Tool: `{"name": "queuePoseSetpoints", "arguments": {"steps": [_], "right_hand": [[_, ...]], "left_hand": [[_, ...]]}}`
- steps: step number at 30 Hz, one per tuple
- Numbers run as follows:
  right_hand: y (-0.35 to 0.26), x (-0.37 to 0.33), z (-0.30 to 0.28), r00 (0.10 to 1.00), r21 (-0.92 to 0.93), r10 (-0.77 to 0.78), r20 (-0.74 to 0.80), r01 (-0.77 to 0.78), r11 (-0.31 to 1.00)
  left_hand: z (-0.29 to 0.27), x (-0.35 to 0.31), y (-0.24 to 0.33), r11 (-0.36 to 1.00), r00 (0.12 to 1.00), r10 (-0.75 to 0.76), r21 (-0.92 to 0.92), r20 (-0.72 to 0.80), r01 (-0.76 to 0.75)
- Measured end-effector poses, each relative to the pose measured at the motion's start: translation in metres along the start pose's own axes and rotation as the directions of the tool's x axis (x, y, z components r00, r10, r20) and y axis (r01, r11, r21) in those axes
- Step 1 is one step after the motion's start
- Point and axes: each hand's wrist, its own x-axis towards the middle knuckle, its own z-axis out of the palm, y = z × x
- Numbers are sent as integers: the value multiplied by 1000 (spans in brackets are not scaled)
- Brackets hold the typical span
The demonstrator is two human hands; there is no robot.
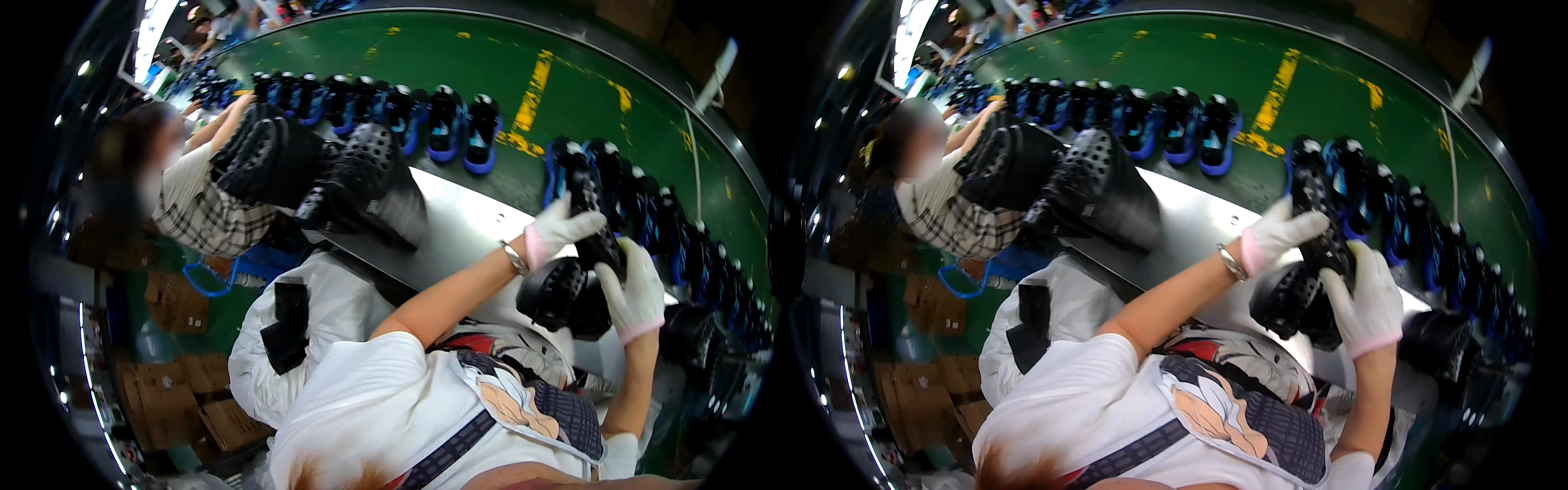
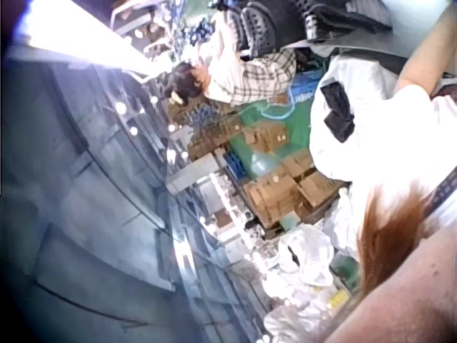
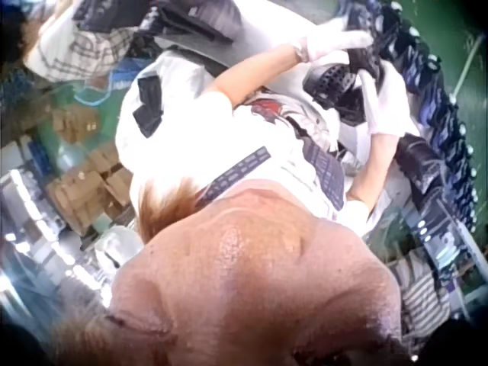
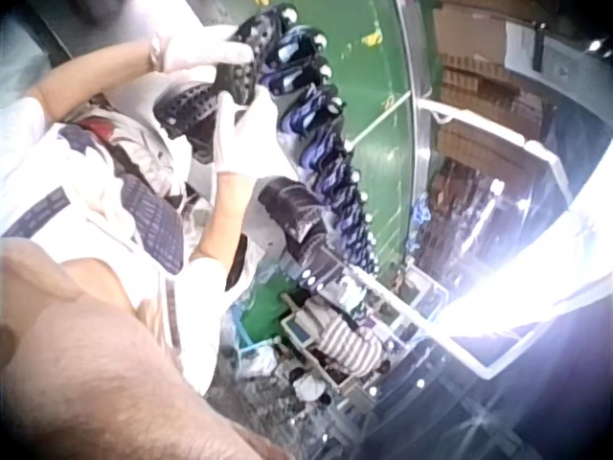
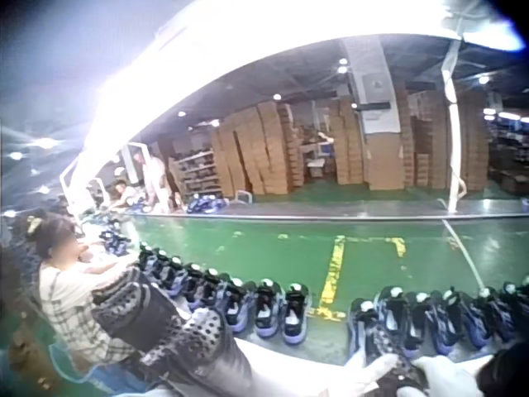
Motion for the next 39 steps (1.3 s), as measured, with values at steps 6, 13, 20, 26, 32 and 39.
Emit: {"name": "queuePoseSetpoints", "arguments": {"steps": [6, 13, 20, 26, 32, 39], "right_hand": [[1, 33, 11, 995, -138, 17, 93, -4, 990], [17, 71, 13, 891, -203, 159, 425, -77, 976], [39, 118, 24, 797, -313, 317, 514, -169, 934], [53, 169, 27, 784, -330, 289, 549, -115, 937], [34, 209, 62, 748, -516, 401, 528, -92, 852], [33, 196, 133, 779, -596, 401, 481, -45, 802]], "left_hand": [[-15, 8, -5, 967, 994, -47, -256, -94, 22], [-40, 6, -1, 941, 938, -323, 61, -126, 332], [-78, 25, -49, 402, 983, 183, 913, -10, -66], [-72, 59, -65, 217, 988, 145, 976, -51, 18], [-74, 62, -58, 169, 992, 47, 980, -116, 107], [-73, 69, -59, 247, 941, -104, 908, -322, 338]]}}
